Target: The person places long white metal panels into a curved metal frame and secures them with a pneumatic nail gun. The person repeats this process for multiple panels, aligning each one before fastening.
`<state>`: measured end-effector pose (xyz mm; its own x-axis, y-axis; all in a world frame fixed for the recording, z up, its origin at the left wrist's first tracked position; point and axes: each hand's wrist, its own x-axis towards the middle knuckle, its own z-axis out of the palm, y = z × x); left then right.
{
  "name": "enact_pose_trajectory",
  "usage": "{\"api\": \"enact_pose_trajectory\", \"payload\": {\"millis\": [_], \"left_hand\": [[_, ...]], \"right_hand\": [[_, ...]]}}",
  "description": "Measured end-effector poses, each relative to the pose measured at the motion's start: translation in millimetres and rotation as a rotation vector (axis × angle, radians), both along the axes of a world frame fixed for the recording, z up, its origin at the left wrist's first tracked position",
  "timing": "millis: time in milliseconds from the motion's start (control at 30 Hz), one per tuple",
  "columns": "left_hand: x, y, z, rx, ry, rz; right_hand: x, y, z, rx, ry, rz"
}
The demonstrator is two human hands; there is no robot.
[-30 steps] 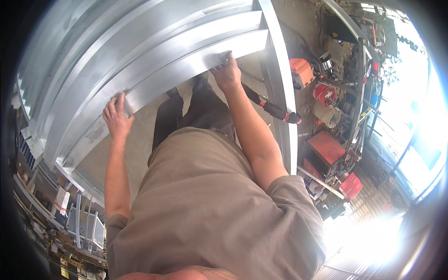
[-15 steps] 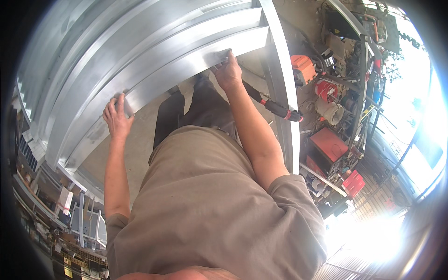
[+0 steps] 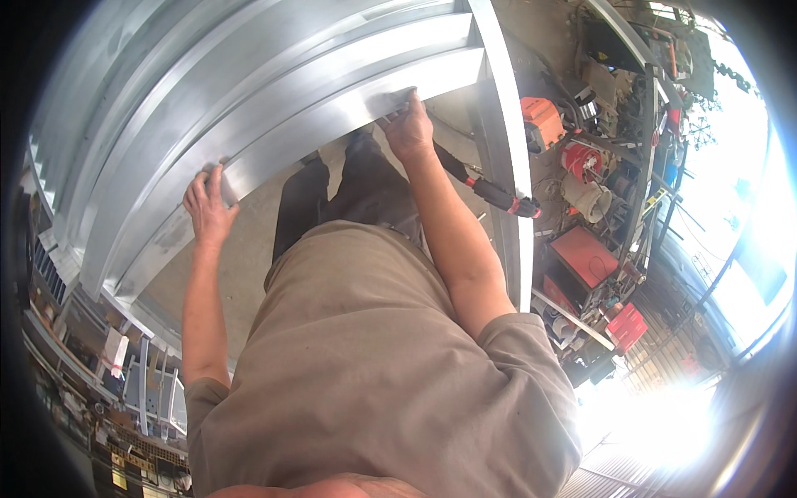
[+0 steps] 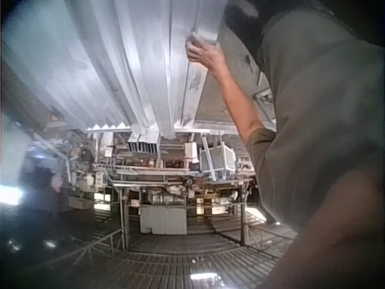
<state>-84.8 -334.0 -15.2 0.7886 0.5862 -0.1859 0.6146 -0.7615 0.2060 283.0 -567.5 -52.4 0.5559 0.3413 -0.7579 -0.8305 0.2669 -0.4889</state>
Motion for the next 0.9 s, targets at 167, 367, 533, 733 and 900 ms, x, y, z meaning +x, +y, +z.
{"api": "enact_pose_trajectory", "payload": {"millis": [167, 367, 533, 733, 900], "left_hand": [[-1.1, -0.8, 0.2, 0.002, 0.002, 0.001], [-0.3, -1.4, 2.0, 0.008, -0.018, 0.004], [-0.2, -1.0, 3.0, 0.015, -0.021, -0.001], [0.0, -2.5, 3.1, 0.011, -0.005, -0.002], [-0.5, -2.1, 1.2, 0.009, -0.01, 0.003]], "right_hand": [[-0.6, -1.6, -3.3, 0.015, -0.003, -0.004], [-0.2, -1.8, -4.8, 0.024, 0.005, -0.012], [-1.2, -1.2, -1.7, 0.017, 0.003, -0.015], [-1.8, 3.9, 9.5, -0.004, 0.009, -0.009], [-3.9, -32.4, 55.0, -0.451, -0.174, 0.376]]}}
